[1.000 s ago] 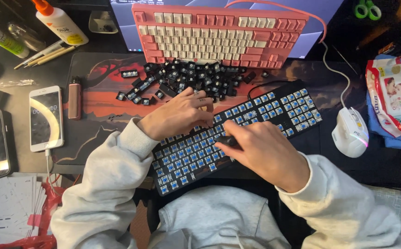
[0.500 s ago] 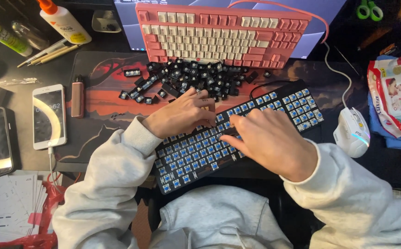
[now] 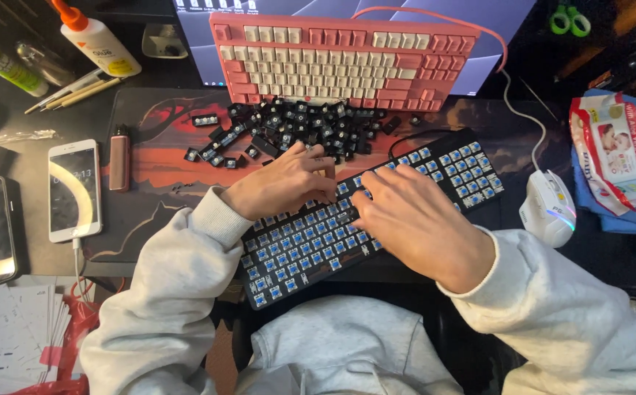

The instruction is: Disassembling a mechanical keyboard by removing individual switches using a puller tool.

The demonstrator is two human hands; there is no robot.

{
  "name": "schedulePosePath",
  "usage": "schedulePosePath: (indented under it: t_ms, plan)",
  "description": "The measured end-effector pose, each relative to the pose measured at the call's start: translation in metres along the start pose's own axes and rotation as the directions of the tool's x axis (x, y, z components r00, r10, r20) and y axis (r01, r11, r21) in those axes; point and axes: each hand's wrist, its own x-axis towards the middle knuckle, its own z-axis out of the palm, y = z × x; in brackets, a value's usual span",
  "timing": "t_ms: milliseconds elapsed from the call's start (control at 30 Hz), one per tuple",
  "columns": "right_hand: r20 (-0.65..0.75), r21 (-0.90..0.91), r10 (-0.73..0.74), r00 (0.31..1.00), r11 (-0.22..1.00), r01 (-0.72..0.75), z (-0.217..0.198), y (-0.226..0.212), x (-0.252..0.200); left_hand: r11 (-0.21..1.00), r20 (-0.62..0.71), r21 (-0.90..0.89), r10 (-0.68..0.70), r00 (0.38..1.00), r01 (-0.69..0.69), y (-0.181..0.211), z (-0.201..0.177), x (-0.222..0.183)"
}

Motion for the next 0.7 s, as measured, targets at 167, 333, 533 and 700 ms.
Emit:
schedulePosePath:
  t_ms: [167, 333, 533, 700]
  plan:
    - [0.204, -0.111, 0.045, 0.978, 0.994, -0.023, -0.004, -0.001, 0.015, 1.0, -0.018, -0.012, 0.007, 1.0, -0.007, 0.001, -0.005, -0.001]
    - [0.29, -0.062, 0.025, 0.957, 0.998, -0.007, -0.008, -0.003, 0.021, 1.0, -0.019, 0.006, 0.01, 1.0, -0.009, -0.004, -0.003, -0.004]
    - [0.25, -0.087, 0.004, 0.968, 0.996, 0.018, 0.001, -0.007, 0.027, 0.996, -0.045, 0.082, 0.023, 0.999, -0.019, -0.001, 0.003, -0.002]
    - [0.257, -0.059, -0.059, 0.965, 0.995, 0.077, 0.007, -0.011, 0.023, 0.991, -0.046, 0.129, 0.036, 0.998, -0.029, 0.001, 0.004, -0.003]
